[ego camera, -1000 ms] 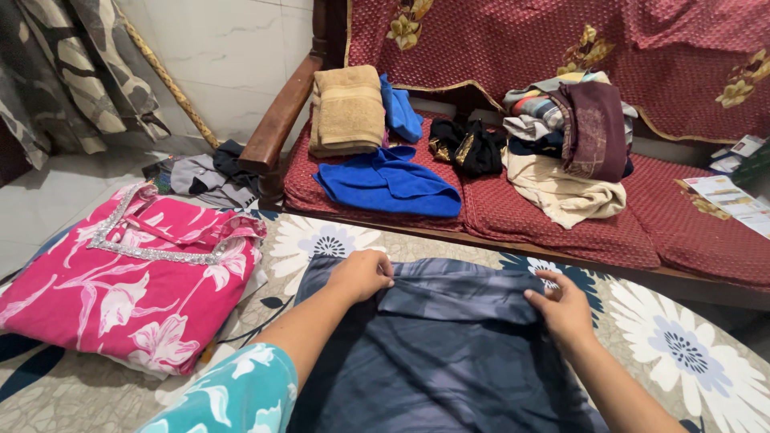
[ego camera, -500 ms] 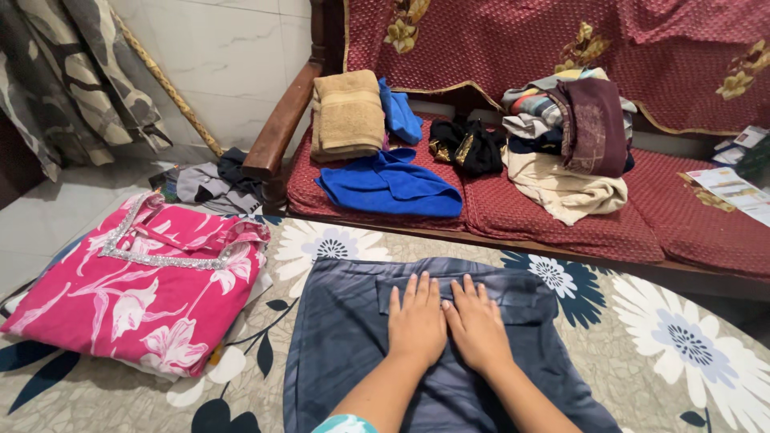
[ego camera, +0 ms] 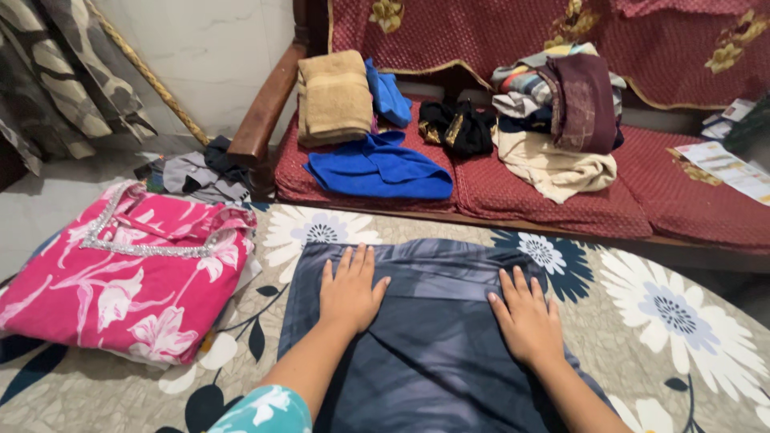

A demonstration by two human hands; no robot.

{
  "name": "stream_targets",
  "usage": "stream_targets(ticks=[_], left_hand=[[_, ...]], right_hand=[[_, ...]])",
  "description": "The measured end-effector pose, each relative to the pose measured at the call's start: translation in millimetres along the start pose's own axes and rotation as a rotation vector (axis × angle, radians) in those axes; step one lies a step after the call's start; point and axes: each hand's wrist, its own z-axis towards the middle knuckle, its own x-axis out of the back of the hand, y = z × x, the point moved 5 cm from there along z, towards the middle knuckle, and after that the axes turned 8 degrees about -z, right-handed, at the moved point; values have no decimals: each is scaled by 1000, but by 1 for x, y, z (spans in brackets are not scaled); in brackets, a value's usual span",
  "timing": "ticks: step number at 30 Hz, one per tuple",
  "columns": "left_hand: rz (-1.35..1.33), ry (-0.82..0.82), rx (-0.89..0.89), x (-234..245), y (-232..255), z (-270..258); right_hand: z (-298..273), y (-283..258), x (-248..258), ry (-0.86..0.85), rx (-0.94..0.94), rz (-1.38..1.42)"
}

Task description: The person folds several garments on a floral-patterned table, including a pink floral top, a dark blue top, dark green shorts, and a maroon patterned top. Each item is smoothed, folded into a compact rectangle, and stacked on the table.

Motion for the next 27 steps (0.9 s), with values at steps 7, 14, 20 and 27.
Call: stream_targets(ticks=[7,14,20,27], left_hand=[[-179,147,-257,38,66,-36],[-447,-510,-599,-22,198,-132],[-157,-625,-715,-116,235,-175],[-167,-749,-528,-95,231,-172]], right_hand=[[-6,10,6,27,38,141],[-37,13,10,42,70,130],[-37,10,17,38,54,131],[-35,6,11,3,32,31]])
